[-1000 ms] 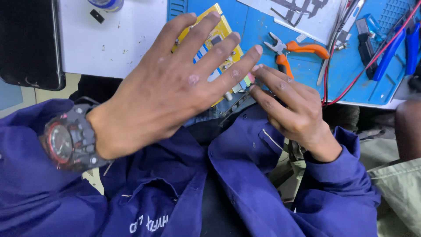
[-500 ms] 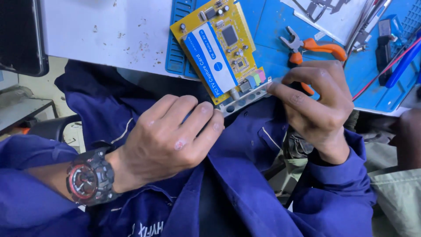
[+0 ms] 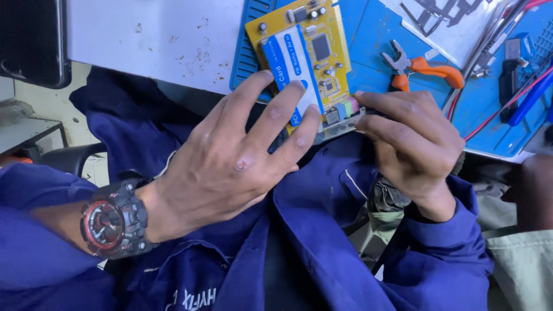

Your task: Assembling a PCI TV capture card by attaching a metal mounting bracket to the circuit board

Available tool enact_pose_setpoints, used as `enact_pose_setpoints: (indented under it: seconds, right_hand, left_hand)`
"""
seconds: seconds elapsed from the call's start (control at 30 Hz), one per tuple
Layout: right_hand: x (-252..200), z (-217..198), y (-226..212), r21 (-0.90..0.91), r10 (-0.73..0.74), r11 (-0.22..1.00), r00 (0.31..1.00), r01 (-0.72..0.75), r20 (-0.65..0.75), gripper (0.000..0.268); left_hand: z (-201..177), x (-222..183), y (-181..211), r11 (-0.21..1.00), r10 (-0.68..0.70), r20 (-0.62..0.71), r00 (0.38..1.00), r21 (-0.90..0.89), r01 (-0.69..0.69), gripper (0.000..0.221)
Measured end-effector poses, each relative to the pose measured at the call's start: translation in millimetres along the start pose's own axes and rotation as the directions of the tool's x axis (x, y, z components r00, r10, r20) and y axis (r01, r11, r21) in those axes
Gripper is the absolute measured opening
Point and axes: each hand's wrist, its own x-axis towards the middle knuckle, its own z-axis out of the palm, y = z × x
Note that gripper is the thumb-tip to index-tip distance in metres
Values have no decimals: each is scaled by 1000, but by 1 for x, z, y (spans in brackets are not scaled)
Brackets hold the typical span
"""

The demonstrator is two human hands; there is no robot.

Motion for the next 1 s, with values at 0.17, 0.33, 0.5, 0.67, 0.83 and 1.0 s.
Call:
enact_pose_setpoints:
  seconds: [0.17,0.33,0.5,0.67,0.83,1.0]
  right_hand:
    - [1,8,-5,172,110,979,994,-105,-20,19]
    - [-7,8,-5,181,133,976,990,-121,-53,23]
    - [-24,15,-3,141,221,969,967,-203,-125,3]
    - [-16,16,-7,75,99,993,989,-91,-114,9]
    - [-9,18,-9,52,14,999,995,-9,-101,19]
    - [-8,18,-9,-53,-49,998,995,45,-85,17]
  left_hand:
    - [-7,4,-15,996,53,115,992,-72,-45,79]
    - [-9,-2,-13,971,9,12,1000,-237,-6,22]
    - [-12,-5,-14,988,25,-57,998,-153,-34,22]
    - [-11,-7,-17,995,28,-36,999,-97,-31,22]
    - [-10,-9,-17,999,44,-43,998,-30,-45,24]
    - [-10,-12,-18,999,31,-7,999,-17,-31,23]
